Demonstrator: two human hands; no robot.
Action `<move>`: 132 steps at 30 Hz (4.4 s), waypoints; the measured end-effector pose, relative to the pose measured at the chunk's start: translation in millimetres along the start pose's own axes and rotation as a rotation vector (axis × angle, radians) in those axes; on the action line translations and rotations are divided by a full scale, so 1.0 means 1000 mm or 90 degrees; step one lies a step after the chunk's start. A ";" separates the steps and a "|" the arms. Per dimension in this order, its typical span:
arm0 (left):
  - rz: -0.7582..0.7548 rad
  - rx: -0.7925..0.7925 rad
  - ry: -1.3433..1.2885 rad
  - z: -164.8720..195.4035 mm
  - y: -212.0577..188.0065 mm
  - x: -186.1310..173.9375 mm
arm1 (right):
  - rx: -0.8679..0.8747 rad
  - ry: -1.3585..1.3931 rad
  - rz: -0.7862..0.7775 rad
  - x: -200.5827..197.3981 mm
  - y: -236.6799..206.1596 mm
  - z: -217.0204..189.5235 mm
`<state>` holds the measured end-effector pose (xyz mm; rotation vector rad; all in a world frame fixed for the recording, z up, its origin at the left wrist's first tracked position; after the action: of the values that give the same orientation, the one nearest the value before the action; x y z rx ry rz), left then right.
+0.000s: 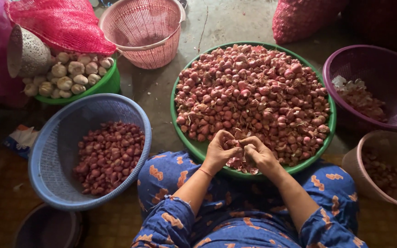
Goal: The person sits on the floor with a large green tray of shallots and peels the dry outer skin off each shallot by hand, using a small green scraper for the roots and tips. Peeled shallots are dropped into a blue basket beside them and discarded peels collect in a bowl on the other side.
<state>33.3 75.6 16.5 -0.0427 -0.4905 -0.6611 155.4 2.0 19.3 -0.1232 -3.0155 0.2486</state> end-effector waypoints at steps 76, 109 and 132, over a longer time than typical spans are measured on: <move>0.064 -0.078 0.052 -0.029 0.005 -0.014 | -0.036 -0.093 0.021 -0.004 -0.003 0.001; 0.043 -0.189 -0.358 -0.042 0.010 -0.006 | -0.328 -0.482 0.156 0.067 -0.025 -0.101; 0.089 -0.118 -0.120 -0.032 0.004 -0.015 | -0.187 -0.236 0.265 -0.006 -0.007 -0.077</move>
<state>38.5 81.1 -18.2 -0.3136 -0.6014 -0.5655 169.8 6.5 94.9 -0.8184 -3.3399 -0.1630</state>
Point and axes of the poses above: each hand's wrist, its own y-axis towards the middle knuckle, its own x-axis out of the palm, z = x × y, the point moved 9 cm from there along y, towards the middle knuckle, and after that the axes turned 3 degrees about x, right-handed, at the moved point
